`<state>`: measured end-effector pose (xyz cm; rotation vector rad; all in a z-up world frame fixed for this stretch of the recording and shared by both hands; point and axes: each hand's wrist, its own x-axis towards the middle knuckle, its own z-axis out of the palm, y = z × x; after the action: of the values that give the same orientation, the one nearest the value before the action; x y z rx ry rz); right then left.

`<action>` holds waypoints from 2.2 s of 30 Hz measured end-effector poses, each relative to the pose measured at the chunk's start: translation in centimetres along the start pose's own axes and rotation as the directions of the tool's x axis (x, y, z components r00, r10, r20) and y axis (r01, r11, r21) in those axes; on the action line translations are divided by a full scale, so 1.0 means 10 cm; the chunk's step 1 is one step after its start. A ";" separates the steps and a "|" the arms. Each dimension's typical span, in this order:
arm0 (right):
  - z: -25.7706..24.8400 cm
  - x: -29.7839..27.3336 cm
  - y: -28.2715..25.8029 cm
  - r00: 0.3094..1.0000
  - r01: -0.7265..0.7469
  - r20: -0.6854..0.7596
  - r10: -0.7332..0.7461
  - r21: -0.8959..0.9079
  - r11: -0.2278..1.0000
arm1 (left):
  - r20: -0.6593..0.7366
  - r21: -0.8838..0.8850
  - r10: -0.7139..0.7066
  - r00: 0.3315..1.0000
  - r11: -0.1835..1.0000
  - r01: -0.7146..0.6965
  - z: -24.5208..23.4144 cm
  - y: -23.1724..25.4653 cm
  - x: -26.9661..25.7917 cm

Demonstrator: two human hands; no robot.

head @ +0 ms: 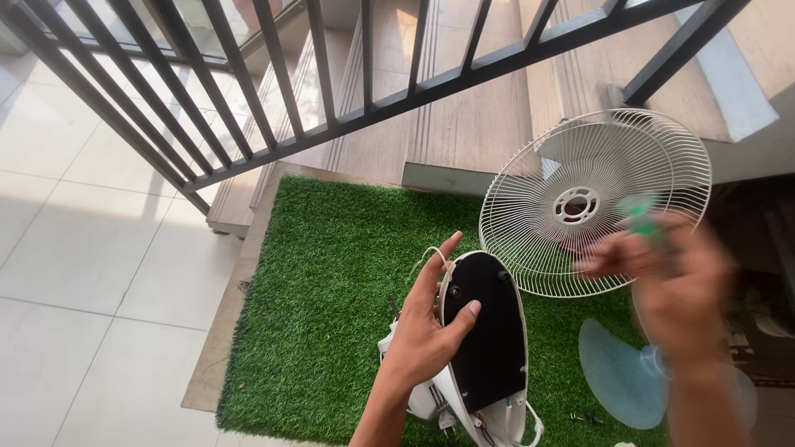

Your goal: The person assembles the base of a standing fan by attaching a black rubber mat to the white plastic housing. They use a screwdriver to tighten several screws into the mat, securing it to the base.

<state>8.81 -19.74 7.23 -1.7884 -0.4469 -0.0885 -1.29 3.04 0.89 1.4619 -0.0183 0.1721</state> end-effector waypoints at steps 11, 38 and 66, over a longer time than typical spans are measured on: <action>0.98 -0.78 0.73 0.946 -0.266 -0.214 0.243 -0.086 0.960 | 0.124 0.246 0.250 0.960 0.930 -0.274 -0.33 0.11 0.19; 1.10 -1.00 0.71 0.974 0.005 -0.218 -0.063 -0.259 0.966 | 0.309 0.166 0.034 0.950 0.982 -0.089 -0.65 -0.23 0.58; -0.14 -1.42 1.07 0.925 -0.075 -0.295 0.240 0.477 0.875 | -0.257 0.173 -0.089 0.962 0.975 0.137 0.14 -0.07 -0.31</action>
<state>-0.37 -26.75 -6.36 -1.2965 -0.0497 -0.1640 -4.16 1.26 -0.05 1.6176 0.2930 0.2679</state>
